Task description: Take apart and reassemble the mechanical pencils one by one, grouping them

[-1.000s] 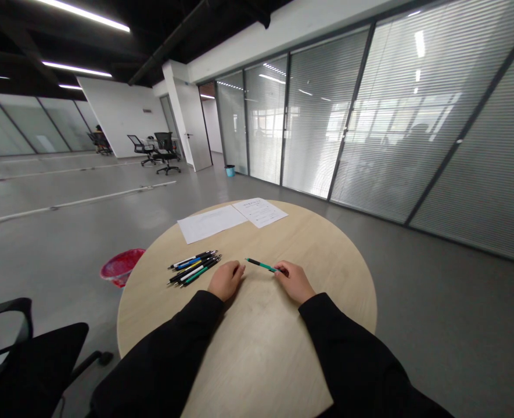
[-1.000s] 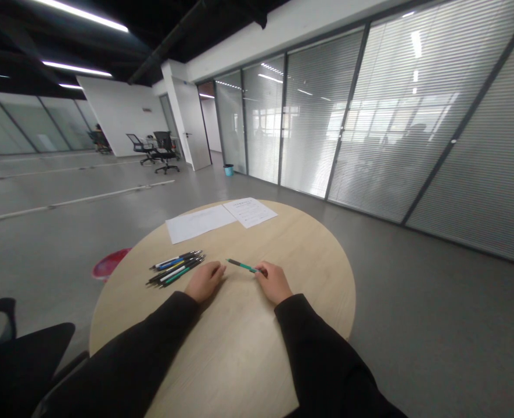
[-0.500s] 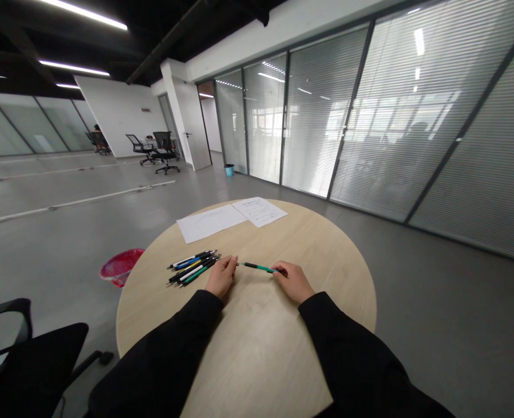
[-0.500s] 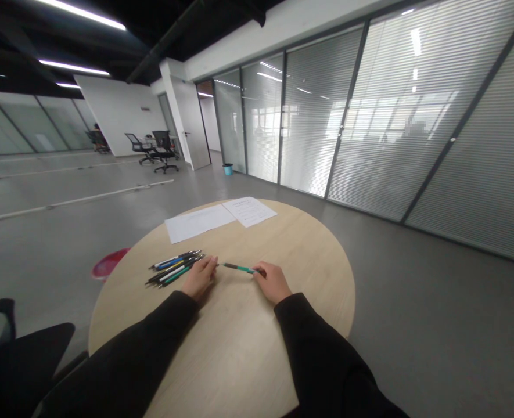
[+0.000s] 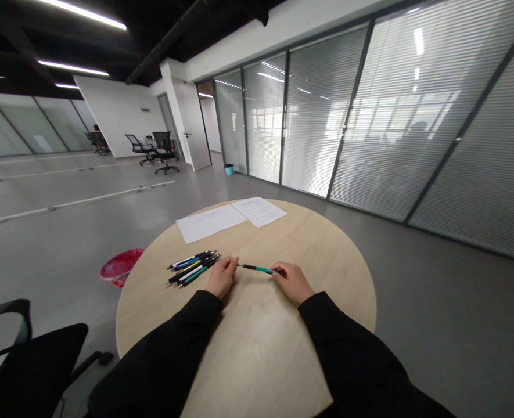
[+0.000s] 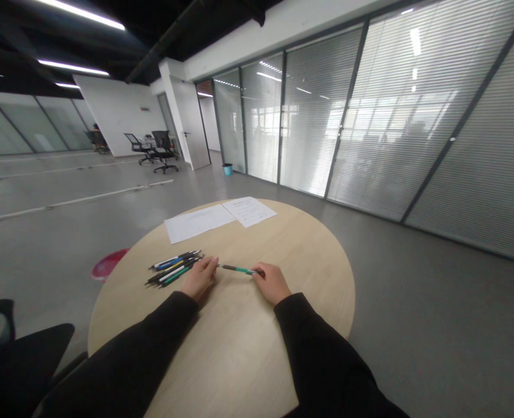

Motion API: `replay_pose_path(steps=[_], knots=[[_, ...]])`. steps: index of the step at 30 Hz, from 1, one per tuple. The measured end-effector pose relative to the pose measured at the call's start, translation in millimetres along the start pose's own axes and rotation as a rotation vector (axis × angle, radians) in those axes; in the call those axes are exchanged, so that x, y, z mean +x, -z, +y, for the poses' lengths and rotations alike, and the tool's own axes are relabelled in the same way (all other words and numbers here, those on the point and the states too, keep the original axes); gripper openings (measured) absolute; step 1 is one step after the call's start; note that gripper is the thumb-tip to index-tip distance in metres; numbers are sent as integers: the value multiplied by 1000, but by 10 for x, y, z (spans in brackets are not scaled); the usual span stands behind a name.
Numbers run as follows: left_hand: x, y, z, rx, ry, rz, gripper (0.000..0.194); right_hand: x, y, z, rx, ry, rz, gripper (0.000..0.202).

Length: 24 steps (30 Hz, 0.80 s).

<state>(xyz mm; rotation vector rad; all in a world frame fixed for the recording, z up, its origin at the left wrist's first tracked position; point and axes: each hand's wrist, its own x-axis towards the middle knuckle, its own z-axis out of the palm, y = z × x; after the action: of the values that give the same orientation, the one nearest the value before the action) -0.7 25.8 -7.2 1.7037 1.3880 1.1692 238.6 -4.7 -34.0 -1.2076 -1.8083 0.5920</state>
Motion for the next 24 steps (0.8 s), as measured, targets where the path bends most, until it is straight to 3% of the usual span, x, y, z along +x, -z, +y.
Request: replay_pose_path(steps=[24], knots=[[-2, -13, -21, 9, 19, -20, 45, 3, 4, -27, -17, 14, 15, 15]])
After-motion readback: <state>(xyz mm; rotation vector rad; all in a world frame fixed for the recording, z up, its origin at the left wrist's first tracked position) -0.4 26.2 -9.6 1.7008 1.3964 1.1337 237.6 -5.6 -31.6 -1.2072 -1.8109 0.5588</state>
